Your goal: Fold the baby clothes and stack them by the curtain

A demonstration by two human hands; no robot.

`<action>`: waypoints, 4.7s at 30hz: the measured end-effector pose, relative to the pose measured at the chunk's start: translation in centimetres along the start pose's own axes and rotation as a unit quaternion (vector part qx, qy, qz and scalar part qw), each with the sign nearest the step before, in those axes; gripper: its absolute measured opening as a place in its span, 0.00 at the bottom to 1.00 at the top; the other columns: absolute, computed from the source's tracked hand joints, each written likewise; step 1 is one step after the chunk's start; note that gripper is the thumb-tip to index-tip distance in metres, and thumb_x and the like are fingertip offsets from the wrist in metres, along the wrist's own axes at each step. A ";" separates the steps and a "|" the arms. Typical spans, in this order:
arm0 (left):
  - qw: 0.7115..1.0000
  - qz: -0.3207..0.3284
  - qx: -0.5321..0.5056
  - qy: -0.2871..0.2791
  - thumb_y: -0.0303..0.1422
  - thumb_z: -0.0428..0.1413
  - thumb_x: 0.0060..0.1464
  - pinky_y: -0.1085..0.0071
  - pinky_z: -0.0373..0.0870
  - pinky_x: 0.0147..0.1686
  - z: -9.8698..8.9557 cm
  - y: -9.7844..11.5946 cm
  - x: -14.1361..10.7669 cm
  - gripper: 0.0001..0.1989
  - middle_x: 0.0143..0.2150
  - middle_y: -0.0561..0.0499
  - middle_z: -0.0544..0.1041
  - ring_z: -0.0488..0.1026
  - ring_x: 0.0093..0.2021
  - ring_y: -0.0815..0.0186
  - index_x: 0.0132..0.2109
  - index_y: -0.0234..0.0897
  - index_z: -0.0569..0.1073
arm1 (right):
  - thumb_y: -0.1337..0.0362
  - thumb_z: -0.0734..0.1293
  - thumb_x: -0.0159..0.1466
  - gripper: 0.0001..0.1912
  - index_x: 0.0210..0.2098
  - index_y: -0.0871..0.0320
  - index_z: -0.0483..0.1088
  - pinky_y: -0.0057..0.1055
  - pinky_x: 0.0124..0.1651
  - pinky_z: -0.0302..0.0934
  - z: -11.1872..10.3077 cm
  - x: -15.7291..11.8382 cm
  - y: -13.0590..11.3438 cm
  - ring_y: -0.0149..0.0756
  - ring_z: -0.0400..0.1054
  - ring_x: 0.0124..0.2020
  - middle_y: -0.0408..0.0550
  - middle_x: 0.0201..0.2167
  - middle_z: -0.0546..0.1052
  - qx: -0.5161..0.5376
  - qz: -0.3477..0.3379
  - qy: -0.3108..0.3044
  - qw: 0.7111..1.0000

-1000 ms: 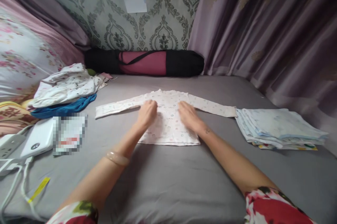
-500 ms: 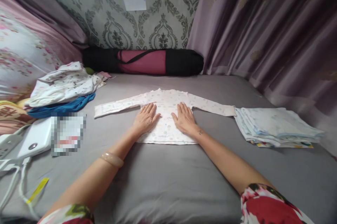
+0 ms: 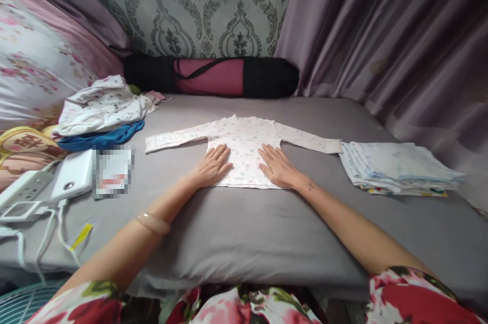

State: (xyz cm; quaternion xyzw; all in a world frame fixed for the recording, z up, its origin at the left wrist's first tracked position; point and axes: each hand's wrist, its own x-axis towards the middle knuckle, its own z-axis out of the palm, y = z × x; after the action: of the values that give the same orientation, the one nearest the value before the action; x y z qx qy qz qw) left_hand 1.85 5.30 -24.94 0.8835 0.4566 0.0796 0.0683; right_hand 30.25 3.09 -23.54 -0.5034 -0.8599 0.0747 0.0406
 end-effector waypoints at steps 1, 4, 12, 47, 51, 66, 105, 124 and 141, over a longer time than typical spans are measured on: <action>1.000 0.001 -0.003 -0.005 0.47 0.38 0.66 0.55 0.42 0.68 -0.1 0.0 -0.6 0.32 0.71 0.39 0.51 0.44 0.72 0.57 0.69 0.32 0.54 | 0.52 0.48 0.71 0.33 0.69 0.65 0.47 0.47 0.70 0.33 -0.2 -0.6 -0.2 0.44 0.34 0.72 0.59 0.71 0.44 0.001 -0.011 -0.009 1.000; 1.000 0.001 -0.007 -0.023 0.49 0.38 0.65 0.56 0.40 0.68 -0.5 -0.3 -2.2 0.32 0.72 0.42 0.49 0.43 0.72 0.58 0.69 0.36 0.53 | 0.52 0.49 0.72 0.32 0.70 0.63 0.47 0.47 0.70 0.32 -0.8 -2.4 -0.7 0.43 0.33 0.72 0.58 0.71 0.43 0.005 -0.031 -0.033 0.999; 0.999 -0.014 0.004 -0.049 0.46 0.37 0.66 0.56 0.46 0.66 -2.6 0.3 -5.7 0.28 0.71 0.44 0.53 0.49 0.71 0.58 0.67 0.39 0.58 | 0.56 0.51 0.72 0.28 0.69 0.55 0.50 0.46 0.70 0.39 -2.2 -7.3 -1.5 0.41 0.38 0.71 0.51 0.71 0.47 0.025 -0.072 -0.043 0.996; 0.884 -0.297 -0.246 0.265 0.26 0.43 0.59 0.59 0.70 0.53 -1.5 0.2 -1.9 0.16 0.49 0.43 0.78 0.74 0.51 0.59 0.50 0.36 0.70 | 0.54 0.47 0.72 0.32 0.69 0.67 0.46 0.52 0.70 0.29 0.8 7.9 -12.5 0.45 0.35 0.71 0.58 0.71 0.47 0.060 -0.154 -0.058 0.984; 0.881 -0.292 -0.247 0.280 0.26 0.43 0.59 0.58 0.69 0.54 -1.3 0.3 -1.9 0.16 0.49 0.43 0.77 0.74 0.51 0.58 0.50 0.36 0.70 | 0.58 0.50 0.71 0.30 0.69 0.66 0.48 0.51 0.70 0.32 0.8 8.0 -13.5 0.46 0.37 0.71 0.61 0.70 0.48 0.068 -0.183 -0.054 0.979; 0.958 -0.149 -0.086 0.231 0.27 0.43 0.62 0.55 0.65 0.57 -1.3 1.1 -2.3 0.13 0.52 0.42 0.75 0.69 0.57 0.56 0.49 0.37 0.69 | 0.67 0.60 0.67 0.14 0.44 0.56 0.76 0.30 0.50 0.60 -2.0 21.5 -5.1 0.38 0.71 0.46 0.48 0.45 0.79 0.160 0.037 0.094 0.982; 0.970 -0.182 -0.103 0.125 0.30 0.39 0.65 0.52 0.52 0.65 -1.6 1.9 -1.8 0.19 0.61 0.41 0.70 0.62 0.64 0.60 0.58 0.36 0.66 | 0.54 0.46 0.71 0.34 0.70 0.69 0.42 0.45 0.70 0.24 1.3 7.3 -9.2 0.43 0.29 0.72 0.57 0.72 0.40 0.074 0.033 -0.034 0.996; 0.997 -0.078 0.016 -0.013 0.55 0.37 0.62 0.52 0.43 0.67 0.7 2.6 -2.5 0.38 0.71 0.36 0.50 0.42 0.72 0.51 0.68 0.30 0.53 | 0.53 0.53 0.71 0.27 0.66 0.53 0.58 0.41 0.71 0.38 -2.5 -6.6 -4.4 0.39 0.42 0.70 0.47 0.70 0.52 0.179 0.031 -0.014 0.983; 0.992 -0.106 0.039 -0.056 0.61 0.40 0.56 0.53 0.41 0.68 0.5 2.6 -2.0 0.46 0.72 0.39 0.47 0.42 0.72 0.50 0.70 0.32 0.52 | 0.58 0.58 0.68 0.20 0.47 0.64 0.75 0.56 0.62 0.39 -5.9 -4.8 16.5 0.53 0.64 0.55 0.63 0.47 0.77 -0.156 0.410 0.007 0.899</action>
State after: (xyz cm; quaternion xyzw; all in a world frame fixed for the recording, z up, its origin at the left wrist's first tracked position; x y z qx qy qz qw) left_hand 2.89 2.10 -25.12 0.8352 0.5457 0.0044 0.0678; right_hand 47.62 7.42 -20.50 -0.8119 -0.5776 -0.0535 -0.0663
